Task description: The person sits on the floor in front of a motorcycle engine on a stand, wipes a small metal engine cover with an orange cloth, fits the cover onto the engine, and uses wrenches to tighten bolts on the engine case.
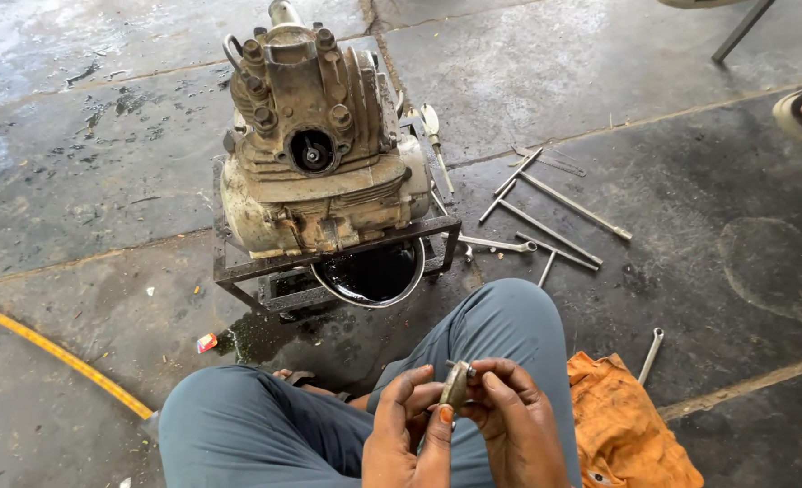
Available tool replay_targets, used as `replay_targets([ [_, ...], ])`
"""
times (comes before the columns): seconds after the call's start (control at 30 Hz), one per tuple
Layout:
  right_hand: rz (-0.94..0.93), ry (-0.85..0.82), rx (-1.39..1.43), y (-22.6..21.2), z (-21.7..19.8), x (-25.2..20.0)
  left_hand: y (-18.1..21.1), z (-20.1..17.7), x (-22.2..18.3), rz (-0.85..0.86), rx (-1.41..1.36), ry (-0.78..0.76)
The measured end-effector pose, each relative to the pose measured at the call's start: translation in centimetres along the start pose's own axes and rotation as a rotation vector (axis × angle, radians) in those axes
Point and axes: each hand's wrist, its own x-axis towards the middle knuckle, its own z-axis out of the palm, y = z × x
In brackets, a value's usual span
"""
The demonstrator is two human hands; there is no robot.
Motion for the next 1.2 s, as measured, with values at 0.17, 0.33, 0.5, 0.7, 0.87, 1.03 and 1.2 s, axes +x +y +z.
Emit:
replay_targets([
  [0.17, -0.101, 0.033, -0.244, 0.0, 0.7, -0.7, -0.7, -0.2, 0.0, -0.011, -0.136, -0.016],
  [0.33, -0.283, 0.053, -0.440, -1.8, 2.0, -1.2, -1.9, -1.1, 1.2, -0.025, -0.400, -0.107],
  [0.5, -0.909, -0.041, -1.059, -4.3, 3.9, -2.2, 0.4, -1.2, 0.8, -0.348, -0.661, 0.001],
  [0.7, -1.100, -0.133, -1.180, -5.0, 2.8, -1.7, -0.7, -1.3, 0.6, -0.337, -0.755, -0.088],
  [0.87, -1.002, -0.273, -1.189, -5.8, 1.0, -0.7, -2.4, -1.4, 0.3, -0.251, -0.652, -0.086],
  [1.03, -0.474, -0.304, -0.802, -4.6, 0.5, -0.2, -2.1, -1.3, -0.2, -0.101, -0.597, -0.106],
  [1.2, -0.096, -0.136, -0.541, -2.4, 0.8, 0.1, -2.0, -1.4, -0.6, -0.005, -0.395, -0.009],
])
